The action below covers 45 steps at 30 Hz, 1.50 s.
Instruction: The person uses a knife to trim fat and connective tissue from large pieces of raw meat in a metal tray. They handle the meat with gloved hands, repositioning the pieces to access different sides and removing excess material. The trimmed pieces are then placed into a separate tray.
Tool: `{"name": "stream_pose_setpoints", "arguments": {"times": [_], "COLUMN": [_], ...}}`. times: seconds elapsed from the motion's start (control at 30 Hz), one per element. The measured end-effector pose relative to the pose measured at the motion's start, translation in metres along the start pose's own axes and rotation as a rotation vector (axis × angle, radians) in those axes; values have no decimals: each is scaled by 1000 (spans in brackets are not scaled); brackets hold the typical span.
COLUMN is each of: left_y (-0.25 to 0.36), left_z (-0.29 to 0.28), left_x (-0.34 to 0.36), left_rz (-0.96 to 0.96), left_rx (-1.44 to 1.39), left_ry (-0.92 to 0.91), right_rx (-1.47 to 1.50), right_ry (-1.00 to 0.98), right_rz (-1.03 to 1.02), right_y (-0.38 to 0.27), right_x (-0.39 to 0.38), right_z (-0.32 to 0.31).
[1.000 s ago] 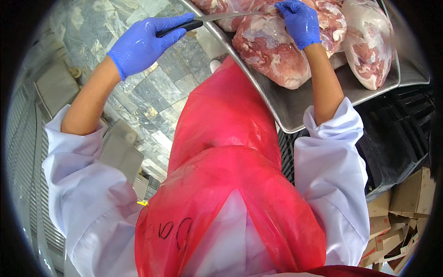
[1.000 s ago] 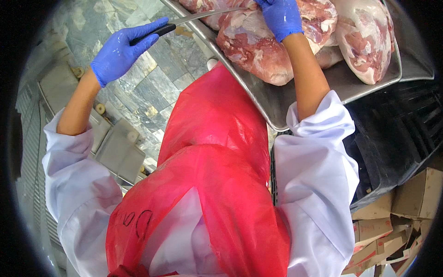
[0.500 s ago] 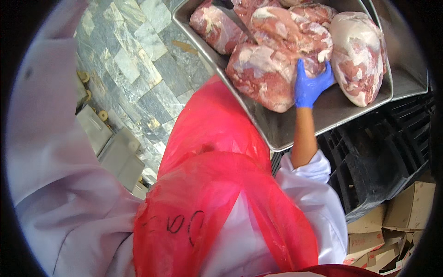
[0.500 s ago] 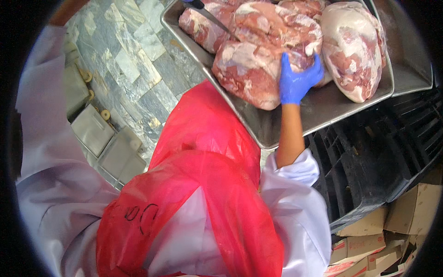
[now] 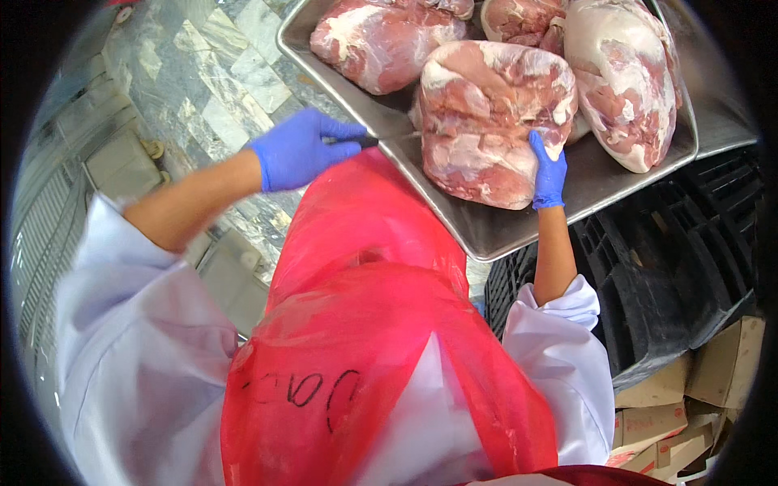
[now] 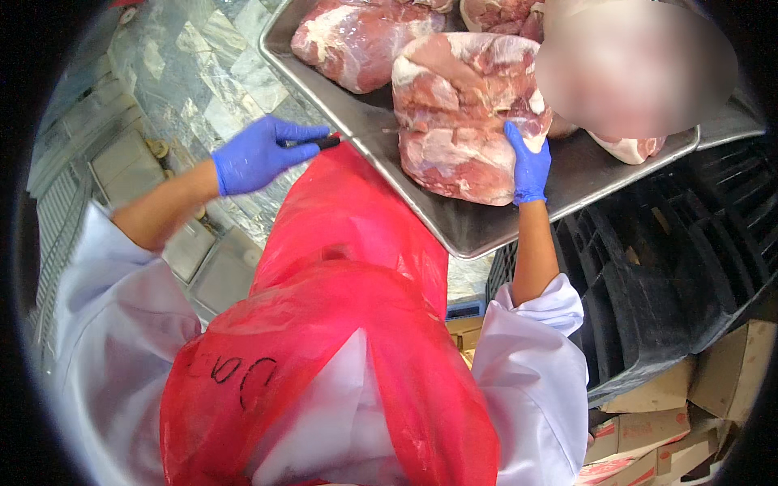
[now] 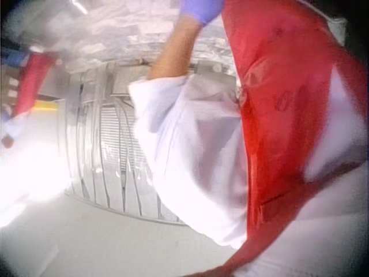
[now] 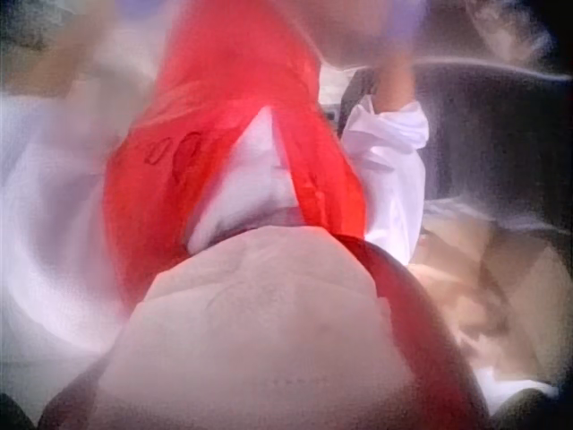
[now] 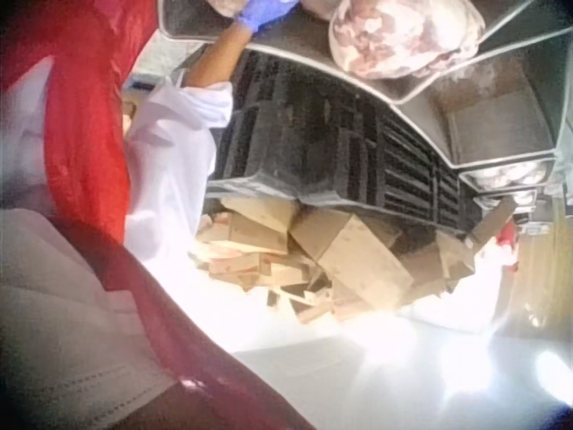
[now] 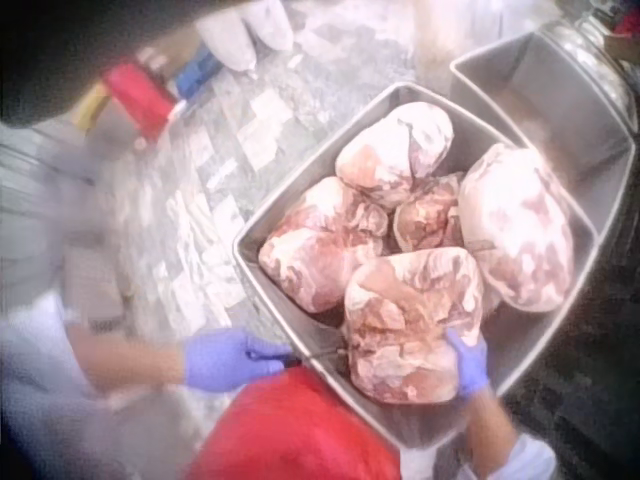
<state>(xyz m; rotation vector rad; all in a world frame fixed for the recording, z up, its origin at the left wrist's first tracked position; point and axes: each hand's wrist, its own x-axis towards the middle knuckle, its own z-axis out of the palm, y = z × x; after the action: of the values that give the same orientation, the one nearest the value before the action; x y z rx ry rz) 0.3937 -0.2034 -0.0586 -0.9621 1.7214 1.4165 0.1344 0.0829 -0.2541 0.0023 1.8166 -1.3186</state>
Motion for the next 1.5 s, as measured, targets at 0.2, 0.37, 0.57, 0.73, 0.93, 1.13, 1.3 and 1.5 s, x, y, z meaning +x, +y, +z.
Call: {"name": "stream_pose_setpoints", "arguments": {"times": [0.2, 0.37, 0.57, 0.73, 0.93, 1.13, 1.3, 1.5], "left_y": [-33, -30, -37, -48, -70, -72, -58, -24], "left_z": [91, 99, 145, 226, 297, 330, 366, 411], "left_x": [-6, -5, -16, -33, -25, -18, -9, 3], "left_rz": [3, 90, 68, 31, 37, 69, 53, 30], "left_rx": [-174, -134, -135, -205, -144, -225, -437, -516], "left_ry": [4, 11, 153, 408, 600, 711, 761, 832], "right_rx": [-129, -183, -280, -383, -551, -428, -417, -312], "right_ry": [115, 66, 121, 90, 31, 23, -1, -200], "right_rz": [7, -43, 16, 3, -140, -80, -115, -330], "right_y": [22, 29, 27, 39, 41, 37, 36, 34], "right_x": [-2, 12, 17, 35, 48, 56, 49, 53], "right_z": [-32, -38, -38, -53, -49, -54, -49, -44]}}
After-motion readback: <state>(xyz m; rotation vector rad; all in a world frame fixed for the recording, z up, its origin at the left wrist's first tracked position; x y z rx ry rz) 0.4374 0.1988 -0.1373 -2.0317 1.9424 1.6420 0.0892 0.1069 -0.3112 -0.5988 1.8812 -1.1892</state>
